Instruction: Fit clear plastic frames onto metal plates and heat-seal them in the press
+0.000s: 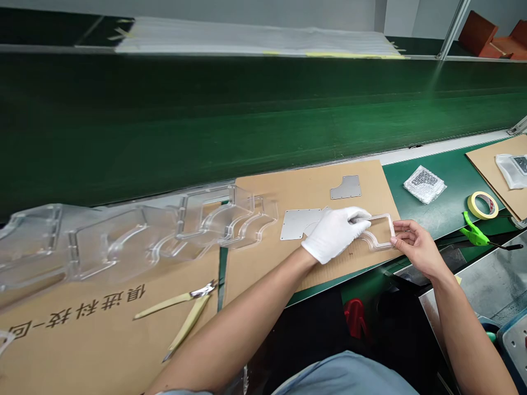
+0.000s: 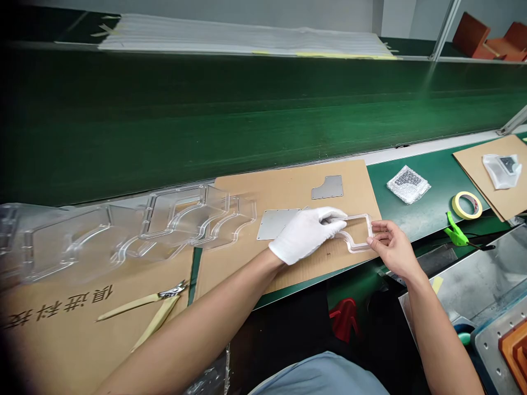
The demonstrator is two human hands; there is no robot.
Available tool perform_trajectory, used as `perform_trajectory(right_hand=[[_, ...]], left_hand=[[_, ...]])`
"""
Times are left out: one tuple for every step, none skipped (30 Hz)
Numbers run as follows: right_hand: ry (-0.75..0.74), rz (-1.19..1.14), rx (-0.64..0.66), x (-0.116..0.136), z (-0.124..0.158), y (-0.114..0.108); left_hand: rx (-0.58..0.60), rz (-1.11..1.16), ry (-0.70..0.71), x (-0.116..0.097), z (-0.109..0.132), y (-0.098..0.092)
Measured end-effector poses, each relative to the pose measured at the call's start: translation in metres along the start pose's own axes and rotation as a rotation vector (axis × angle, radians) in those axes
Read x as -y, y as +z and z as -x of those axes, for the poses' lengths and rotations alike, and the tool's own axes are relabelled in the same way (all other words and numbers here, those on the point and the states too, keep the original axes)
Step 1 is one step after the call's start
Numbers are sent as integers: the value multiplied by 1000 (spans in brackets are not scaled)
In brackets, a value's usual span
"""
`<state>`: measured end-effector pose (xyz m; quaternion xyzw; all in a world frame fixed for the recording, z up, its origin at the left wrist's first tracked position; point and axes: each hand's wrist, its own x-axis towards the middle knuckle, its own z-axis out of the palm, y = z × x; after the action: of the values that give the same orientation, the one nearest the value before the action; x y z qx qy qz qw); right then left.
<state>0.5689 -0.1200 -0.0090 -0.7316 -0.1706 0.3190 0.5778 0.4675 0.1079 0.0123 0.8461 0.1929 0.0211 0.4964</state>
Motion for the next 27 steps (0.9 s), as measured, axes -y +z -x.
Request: perform_trajectory(right_hand=[[9, -11, 0, -1, -1, 0], [20, -23, -2, -2, -2, -1], [33, -37, -1, -3, -3, -2], [46, -50, 2, -3, -4, -3], [57, -62, 8, -4, -5, -4], [66, -71, 14, -4, -6, -5], [72, -75, 22, -3, -6, -7], [78, -75, 29, -2, -6, -7], [81, -71, 32, -1, -6, -8], [79, -62, 29, 0, -6, -7], [74, -49, 20, 0, -7, -6], [67, -34, 5, 1, -7, -5], [58, -21, -12, 1, -9, -3], [49, -11, -28, 2, -10, -1], [42, -8, -38, 2, -12, 1], [39, -9, -43, 2, -14, 2], [38, -10, -44, 2, -15, 4], [34, -4, -42, 3, -17, 5], [28, 9, -40, 3, -18, 5], [22, 26, -39, 5, -19, 6], [17, 46, -38, 6, -21, 6], [11, 68, -40, 8, -23, 7], [7, 89, -46, 10, -26, 7], [5, 110, -52, 11, -29, 8], [1, 134, -59, 12, -33, 9], [-6, 161, -64, 12, -37, 9], [-15, 186, -67, 11, -41, 9]], left_hand=[[0, -1, -3, 0, 0, 0], [1, -2, -6, -1, 0, 0], [1, -3, -8, -1, -1, 0], [2, -6, -8, -1, -1, 1], [3, -9, -8, -2, -1, 1], [3, -12, -7, -2, -2, 1], [2, -14, -5, -2, -2, 1], [1, -13, -5, -1, -2, 1], [1, -9, -6, -1, -2, 1], [1, -4, -8, -1, -2, 1], [1, 2, -12, 0, -2, 1], [2, 8, -17, 0, -3, 1], [1, 13, -23, 0, -2, 1], [0, 19, -30, 0, -2, 1], [-4, 24, -38, 0, -2, 1], [-10, 28, -47, -1, -2, 1], [-17, 27, -56, -2, -2, 2], [-24, 23, -63, -3, -2, 2], [-29, 16, -67, -4, -2, 2], [-33, 7, -68, -5, -2, 2], [-31, 1, -65, -6, -2, 1], [-27, -2, -61, -7, -2, 1], [-25, -3, -57, -7, -3, 1], [-26, -5, -52, -7, -3, 1], [-27, -8, -49, -7, -3, 0], [-29, -11, -48, -7, -4, 0], [-30, -15, -50, -6, -4, 0]])
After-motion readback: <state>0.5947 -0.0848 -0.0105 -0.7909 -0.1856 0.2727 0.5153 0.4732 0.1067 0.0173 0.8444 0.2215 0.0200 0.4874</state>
